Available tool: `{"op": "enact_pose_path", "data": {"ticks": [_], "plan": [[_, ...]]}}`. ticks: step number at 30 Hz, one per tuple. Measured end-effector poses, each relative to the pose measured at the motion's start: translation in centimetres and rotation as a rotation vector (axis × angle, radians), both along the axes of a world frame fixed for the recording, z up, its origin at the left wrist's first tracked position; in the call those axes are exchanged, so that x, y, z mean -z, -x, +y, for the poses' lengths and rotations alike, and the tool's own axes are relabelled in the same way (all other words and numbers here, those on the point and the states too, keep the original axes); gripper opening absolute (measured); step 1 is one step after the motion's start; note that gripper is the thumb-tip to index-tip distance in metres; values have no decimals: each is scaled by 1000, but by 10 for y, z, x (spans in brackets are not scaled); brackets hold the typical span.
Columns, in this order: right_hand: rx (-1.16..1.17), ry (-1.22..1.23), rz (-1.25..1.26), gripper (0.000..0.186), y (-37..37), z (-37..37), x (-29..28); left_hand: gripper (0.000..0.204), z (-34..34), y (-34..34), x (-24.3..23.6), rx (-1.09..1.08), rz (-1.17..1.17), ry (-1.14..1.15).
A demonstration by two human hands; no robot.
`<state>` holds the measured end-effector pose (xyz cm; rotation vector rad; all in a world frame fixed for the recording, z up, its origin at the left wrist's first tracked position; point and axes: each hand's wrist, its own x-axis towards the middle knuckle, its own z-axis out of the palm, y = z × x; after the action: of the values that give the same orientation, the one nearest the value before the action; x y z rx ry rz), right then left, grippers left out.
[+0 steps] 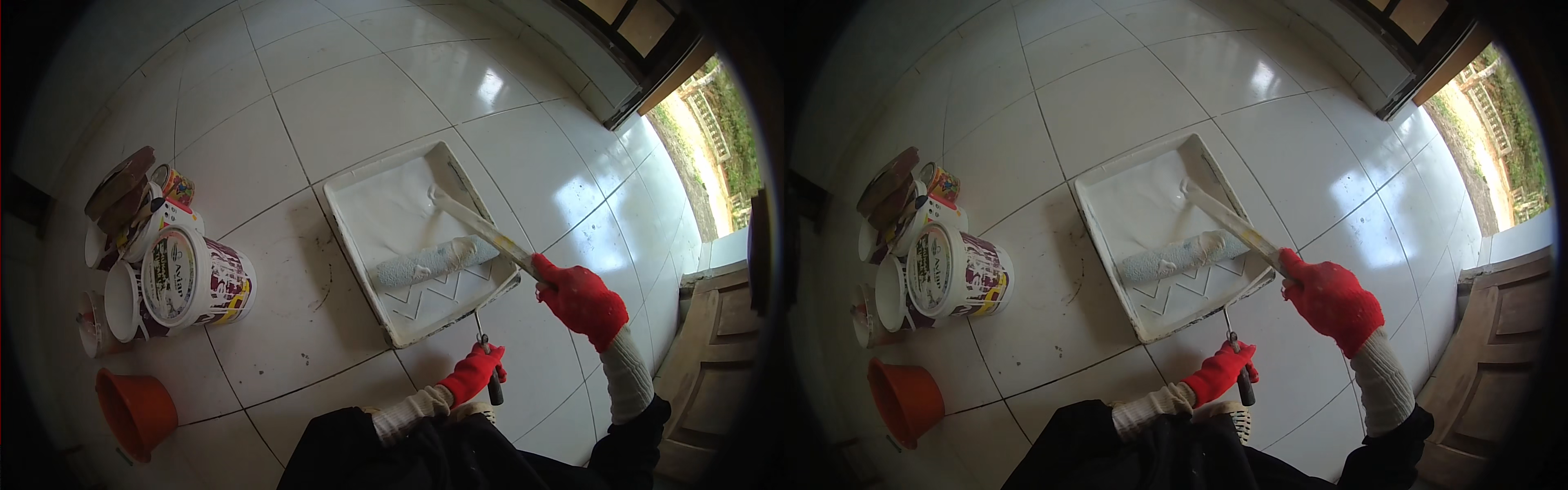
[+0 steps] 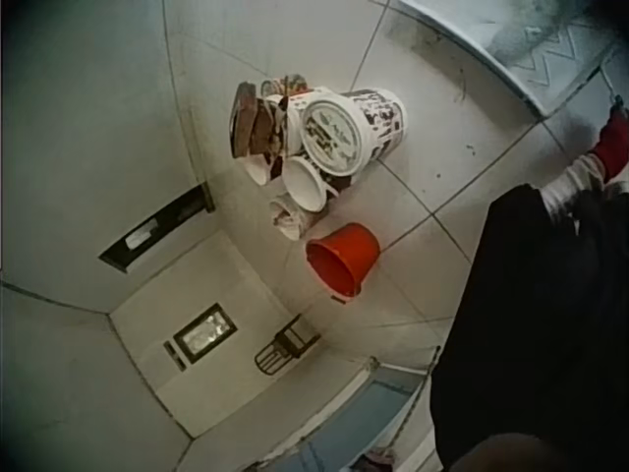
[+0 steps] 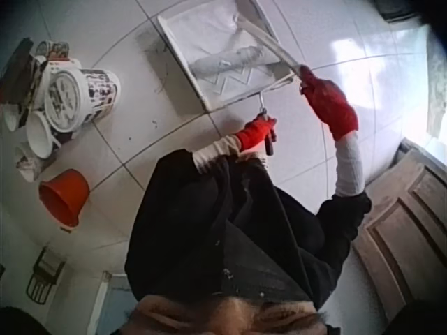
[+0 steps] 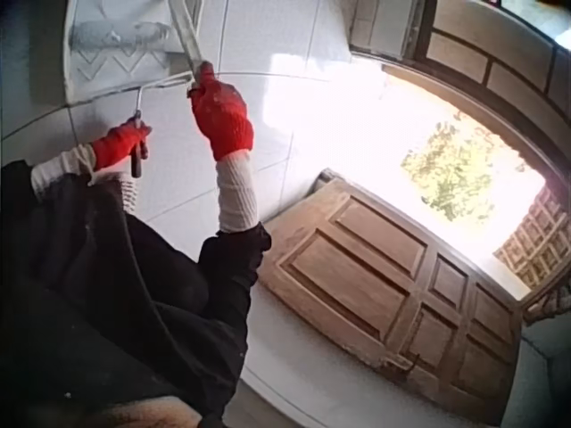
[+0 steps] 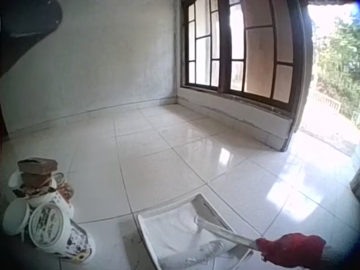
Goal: The person places a lid on a paint bucket, stirs the white paint in a tray with a wooden stick, and coats a paint roller by rolling it back and forth in the tray.
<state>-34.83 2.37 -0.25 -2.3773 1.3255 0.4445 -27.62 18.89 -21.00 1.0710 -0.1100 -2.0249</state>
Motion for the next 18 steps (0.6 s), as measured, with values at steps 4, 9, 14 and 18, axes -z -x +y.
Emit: {"op": "enact_pose_path", "data": {"ticks": [4, 9, 14, 18], "plan": [[71, 32, -47, 49, 3, -7, 8, 31, 0, 2, 2, -12, 18, 2], [58, 11, 25, 47, -4, 3, 9, 29, 1, 2, 1, -7, 9, 25], [45, 32, -84, 45, -13, -8, 18, 32, -2, 2, 4, -20, 40, -1], [76, -43, -82, 47, -7, -8, 17, 32, 1, 0, -2, 16, -10, 28]]}}
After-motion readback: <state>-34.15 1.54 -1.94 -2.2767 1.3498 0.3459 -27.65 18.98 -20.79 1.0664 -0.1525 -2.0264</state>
